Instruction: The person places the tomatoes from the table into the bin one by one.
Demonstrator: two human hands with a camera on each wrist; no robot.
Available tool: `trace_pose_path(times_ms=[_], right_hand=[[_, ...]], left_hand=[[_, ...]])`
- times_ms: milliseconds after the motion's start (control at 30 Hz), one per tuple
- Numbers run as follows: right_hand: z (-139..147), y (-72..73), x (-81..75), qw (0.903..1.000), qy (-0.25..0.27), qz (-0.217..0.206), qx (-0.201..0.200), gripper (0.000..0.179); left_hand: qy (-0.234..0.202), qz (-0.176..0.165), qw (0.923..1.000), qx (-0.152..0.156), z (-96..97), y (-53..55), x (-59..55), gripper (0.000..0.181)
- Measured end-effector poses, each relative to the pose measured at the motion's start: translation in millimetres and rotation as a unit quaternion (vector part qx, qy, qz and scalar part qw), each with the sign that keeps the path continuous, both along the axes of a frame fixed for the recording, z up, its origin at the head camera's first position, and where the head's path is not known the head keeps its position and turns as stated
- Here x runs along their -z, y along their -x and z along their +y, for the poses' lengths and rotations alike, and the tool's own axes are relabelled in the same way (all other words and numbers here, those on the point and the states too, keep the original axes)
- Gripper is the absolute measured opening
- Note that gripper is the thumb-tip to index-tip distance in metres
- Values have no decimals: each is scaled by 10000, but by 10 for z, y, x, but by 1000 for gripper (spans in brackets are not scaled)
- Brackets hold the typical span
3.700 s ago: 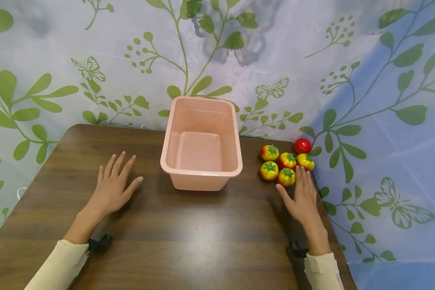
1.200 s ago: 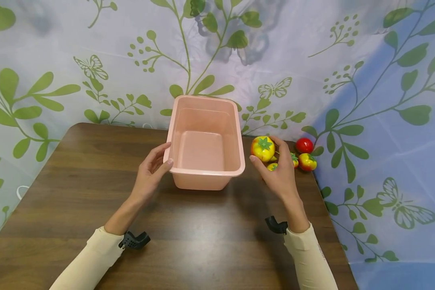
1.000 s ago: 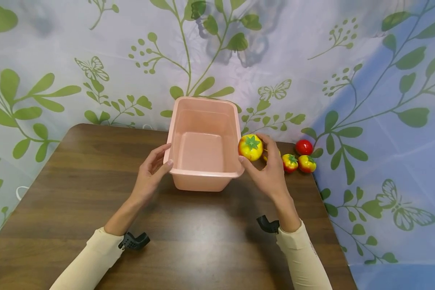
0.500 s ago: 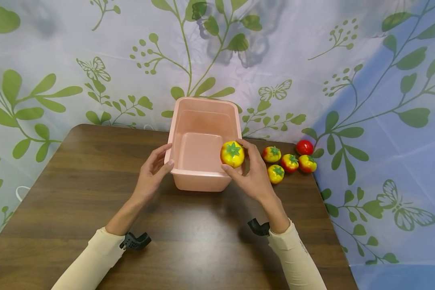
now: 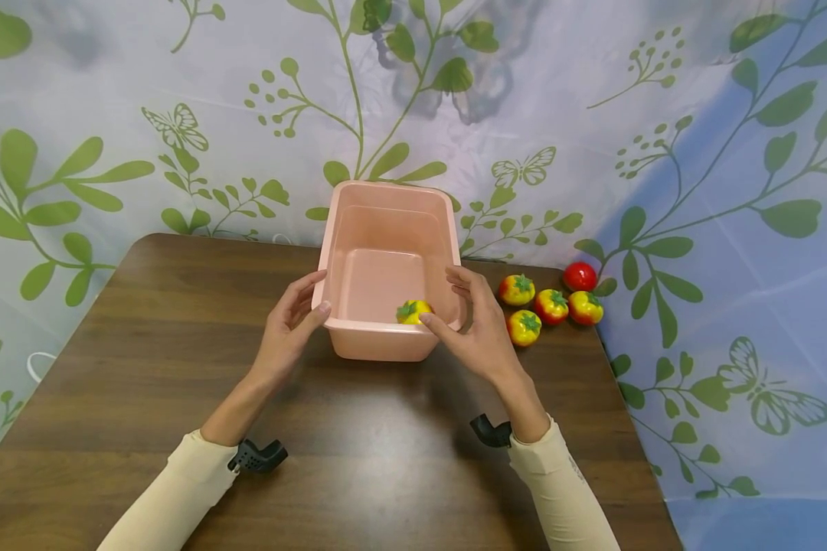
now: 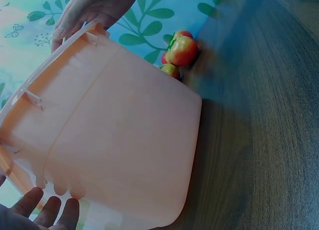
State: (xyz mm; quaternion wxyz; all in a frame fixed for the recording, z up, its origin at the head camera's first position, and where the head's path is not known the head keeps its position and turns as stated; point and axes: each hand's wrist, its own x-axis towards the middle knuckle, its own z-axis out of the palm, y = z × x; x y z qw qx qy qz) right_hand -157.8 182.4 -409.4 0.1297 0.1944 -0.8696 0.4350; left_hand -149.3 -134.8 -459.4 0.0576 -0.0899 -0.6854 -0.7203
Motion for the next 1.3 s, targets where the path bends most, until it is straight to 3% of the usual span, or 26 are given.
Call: trace_pose_path(times_ms=[500, 700, 833, 1000, 1300], right_hand=[[38, 30, 9, 9998, 128, 179, -18, 80], [203, 45, 8, 9988, 396, 231, 170, 74], [436, 101, 65, 9967, 552, 304, 508, 68], [827, 177, 231, 9921, 591, 67, 1103, 62], [1365, 222, 698, 9770, 593, -764, 1902, 65]], left_hand=[[-20, 60, 10000, 13, 2, 8, -6, 54], [-26, 18, 10000, 30, 5, 4, -6, 54], [-34, 0, 10000, 16, 8, 1, -6, 54], [0, 19, 10000, -8, 12, 0, -4, 54], [-31, -49, 10000, -2, 21, -9, -3, 54]])
